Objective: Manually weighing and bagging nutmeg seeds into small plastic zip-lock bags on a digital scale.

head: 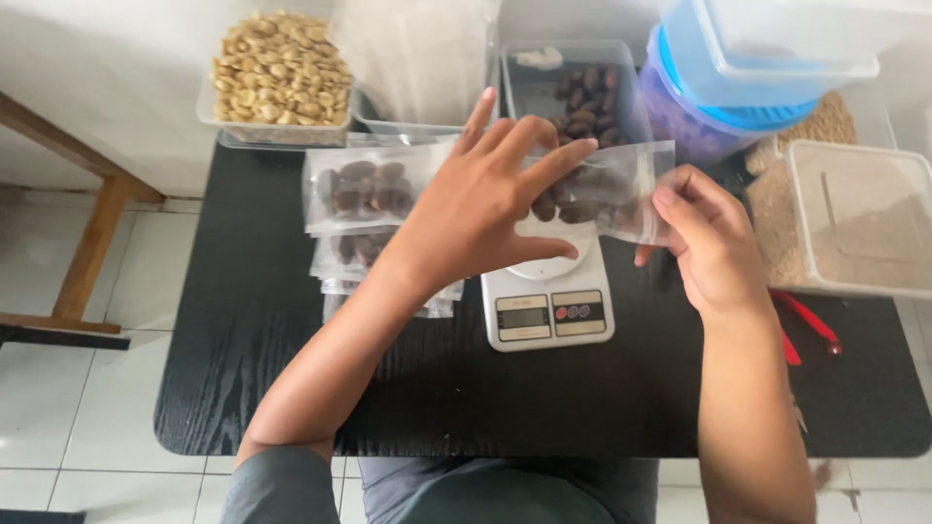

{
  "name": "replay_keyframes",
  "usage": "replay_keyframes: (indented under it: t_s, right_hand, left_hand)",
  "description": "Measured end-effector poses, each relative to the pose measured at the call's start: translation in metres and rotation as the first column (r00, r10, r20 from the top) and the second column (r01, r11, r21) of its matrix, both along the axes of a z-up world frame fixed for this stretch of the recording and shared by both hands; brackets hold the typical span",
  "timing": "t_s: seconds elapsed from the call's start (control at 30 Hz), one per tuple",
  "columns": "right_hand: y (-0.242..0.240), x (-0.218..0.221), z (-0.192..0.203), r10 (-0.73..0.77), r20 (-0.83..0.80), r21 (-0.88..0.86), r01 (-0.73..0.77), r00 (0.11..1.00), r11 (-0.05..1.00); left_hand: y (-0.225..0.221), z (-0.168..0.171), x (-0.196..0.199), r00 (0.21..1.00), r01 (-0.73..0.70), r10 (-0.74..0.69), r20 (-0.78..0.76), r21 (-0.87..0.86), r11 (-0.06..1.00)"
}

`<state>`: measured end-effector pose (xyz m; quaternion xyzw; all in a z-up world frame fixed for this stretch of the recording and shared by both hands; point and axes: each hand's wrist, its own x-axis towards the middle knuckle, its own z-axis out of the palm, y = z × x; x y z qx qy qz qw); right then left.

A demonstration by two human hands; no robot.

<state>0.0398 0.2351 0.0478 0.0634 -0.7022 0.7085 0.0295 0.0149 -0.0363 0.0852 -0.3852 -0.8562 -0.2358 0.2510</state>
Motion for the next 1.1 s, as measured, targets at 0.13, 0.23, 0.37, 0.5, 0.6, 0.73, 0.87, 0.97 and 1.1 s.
replay_keyframes:
  t_s: [0.13, 0.23, 0.37, 0.5, 0.6, 0.73, 0.87, 0.97, 1.1]
  right_hand:
    - [-0.065, -0.003, 0.037, 0.065, -0.1, 0.157, -0.049, 0.993, 0.986]
    - [-0.108, -0.018, 0.043, 0.151, -0.036, 0.324, -0.131, 0.988, 0.937]
    - [-0.144, -0.036, 0.03, 0.244, 0.056, 0.509, -0.238, 0.968, 0.827]
    - [-0.158, -0.04, 0.031, 0.141, 0.143, 0.732, -0.201, 0.98, 0.651]
    - [-0.171, -0.032, 0.049, 0.068, 0.16, 0.83, -0.172, 0.985, 0.53]
    - [-0.17, -0.032, 0.056, 0.054, 0.159, 0.869, -0.165, 0.986, 0.466]
    - [-0.167, -0.031, 0.055, 0.073, 0.23, 0.84, -0.235, 0.971, 0.489]
    - [-0.164, -0.032, 0.051, 0.084, 0.236, 0.822, -0.245, 0.968, 0.515]
    - [-0.158, -0.035, 0.045, 0.095, 0.195, 0.816, -0.215, 0.976, 0.537]
  left_hand:
    - [-0.058, 0.024, 0.01, 0.994, 0.002, -0.001, 0.109, -0.008, 1.0]
    - [-0.098, 0.027, 0.009, 0.96, -0.097, 0.125, 0.252, -0.123, 0.988]
    - [-0.125, 0.018, 0.003, 0.863, -0.256, 0.367, 0.347, -0.326, 0.91]
    - [-0.131, 0.005, -0.007, 0.812, -0.288, 0.442, 0.381, -0.396, 0.872]
    - [-0.131, -0.004, -0.012, 0.809, -0.305, 0.466, 0.358, -0.422, 0.854]
    - [-0.129, 0.0, -0.011, 0.79, -0.291, 0.477, 0.385, -0.449, 0.845]
    - [-0.125, 0.006, -0.006, 0.794, -0.301, 0.481, 0.371, -0.446, 0.843]
    - [-0.122, 0.008, -0.004, 0.806, -0.3, 0.471, 0.359, -0.439, 0.847]
    - [-0.12, 0.013, -0.001, 0.829, -0.29, 0.439, 0.347, -0.404, 0.868]
